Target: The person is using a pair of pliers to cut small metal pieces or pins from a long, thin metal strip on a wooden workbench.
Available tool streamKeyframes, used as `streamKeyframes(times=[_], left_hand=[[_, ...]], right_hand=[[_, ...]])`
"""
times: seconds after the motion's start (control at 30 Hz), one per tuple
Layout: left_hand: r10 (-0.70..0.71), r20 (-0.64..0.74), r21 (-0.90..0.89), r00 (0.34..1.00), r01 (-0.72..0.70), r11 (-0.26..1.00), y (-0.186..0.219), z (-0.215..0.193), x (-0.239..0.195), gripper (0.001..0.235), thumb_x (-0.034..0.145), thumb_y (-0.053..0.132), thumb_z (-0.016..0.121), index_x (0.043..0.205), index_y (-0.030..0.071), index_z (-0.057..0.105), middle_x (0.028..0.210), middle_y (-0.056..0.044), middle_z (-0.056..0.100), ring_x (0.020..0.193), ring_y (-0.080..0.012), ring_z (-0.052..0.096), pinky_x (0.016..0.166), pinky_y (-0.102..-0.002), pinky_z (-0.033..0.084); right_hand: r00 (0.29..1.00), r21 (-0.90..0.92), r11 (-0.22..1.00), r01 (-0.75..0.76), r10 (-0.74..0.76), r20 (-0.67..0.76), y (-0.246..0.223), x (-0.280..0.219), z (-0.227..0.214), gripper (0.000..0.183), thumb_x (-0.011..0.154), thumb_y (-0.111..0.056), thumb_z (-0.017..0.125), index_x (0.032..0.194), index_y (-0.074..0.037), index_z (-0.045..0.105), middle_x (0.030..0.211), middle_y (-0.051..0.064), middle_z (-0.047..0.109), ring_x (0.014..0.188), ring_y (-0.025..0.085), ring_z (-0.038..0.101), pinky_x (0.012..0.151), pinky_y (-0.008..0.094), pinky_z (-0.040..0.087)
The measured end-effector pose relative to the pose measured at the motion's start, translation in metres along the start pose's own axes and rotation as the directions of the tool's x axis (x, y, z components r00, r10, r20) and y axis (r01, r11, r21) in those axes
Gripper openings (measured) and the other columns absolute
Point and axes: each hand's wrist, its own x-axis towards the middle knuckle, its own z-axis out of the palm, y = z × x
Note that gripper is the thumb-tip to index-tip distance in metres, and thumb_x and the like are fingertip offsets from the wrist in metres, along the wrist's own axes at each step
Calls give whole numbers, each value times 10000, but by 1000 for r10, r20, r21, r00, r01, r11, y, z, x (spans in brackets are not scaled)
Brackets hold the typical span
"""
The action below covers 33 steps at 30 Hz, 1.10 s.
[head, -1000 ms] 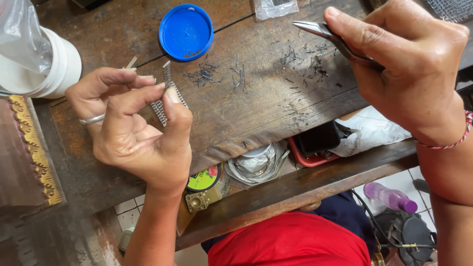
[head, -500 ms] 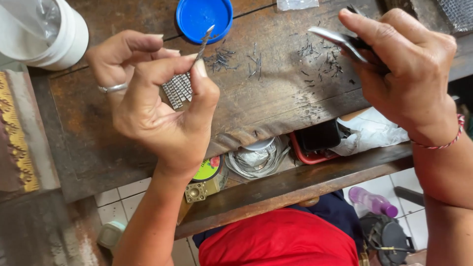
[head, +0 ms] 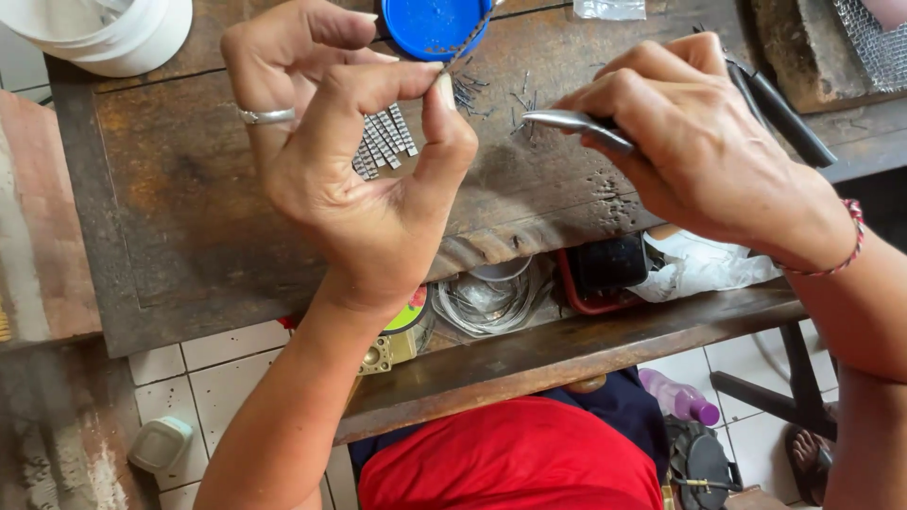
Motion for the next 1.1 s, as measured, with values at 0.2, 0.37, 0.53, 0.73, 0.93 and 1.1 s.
streamKeyframes(times=[0.2,0.37,0.53,0.73,0.93,1.1], left_hand=[[-2,-5,-15,1000,2,1000,0,1,0,34,975,-32,673,951,-14,689,1097,-172,453,1055,-293,577,872,-415,581],[-15,5,2,1000,15,1000,0,2,0,31,969,-39,683,959,-10,684,1098,-183,465,1055,-301,584,881,-419,577],[-2,14,46,1000,1,999,-2,1,-2,75,956,-42,715,983,19,679,1080,-194,496,1017,-306,619,893,-427,578],[4,16,19,1000,-4,1000,0,1,1,32,987,-3,674,957,-14,677,1093,-196,472,1043,-308,579,861,-412,565],[-20,22,37,1000,19,999,2,0,3,28,963,27,672,947,8,658,1052,-178,504,1058,-303,560,895,-427,549],[-66,7,83,998,66,994,1,2,0,81,926,22,709,930,42,630,943,-150,643,1064,-286,596,918,-400,545]], right_hand=[[1000,-3,1000,-11,11,9,7,8,11,152,1165,-137,560,1266,-38,616,1055,58,660,939,313,575,895,486,318],[1000,29,999,-15,15,-20,-1,6,5,182,1154,-77,586,1319,-15,632,1148,56,677,974,302,573,911,461,311],[999,43,998,-36,35,22,-4,7,10,214,1154,-171,521,1321,-71,612,1099,73,669,998,307,605,920,477,302],[992,53,995,-87,91,-84,2,-9,-1,207,1190,-84,541,1327,27,649,1145,110,663,955,315,580,969,448,334],[966,78,992,-97,113,-232,16,-31,3,73,1192,159,625,1252,143,586,1131,250,692,928,395,649,838,470,491],[940,-119,959,-256,218,-262,36,-58,8,152,1303,-30,638,1381,98,662,1065,184,681,803,372,606,764,488,454]])
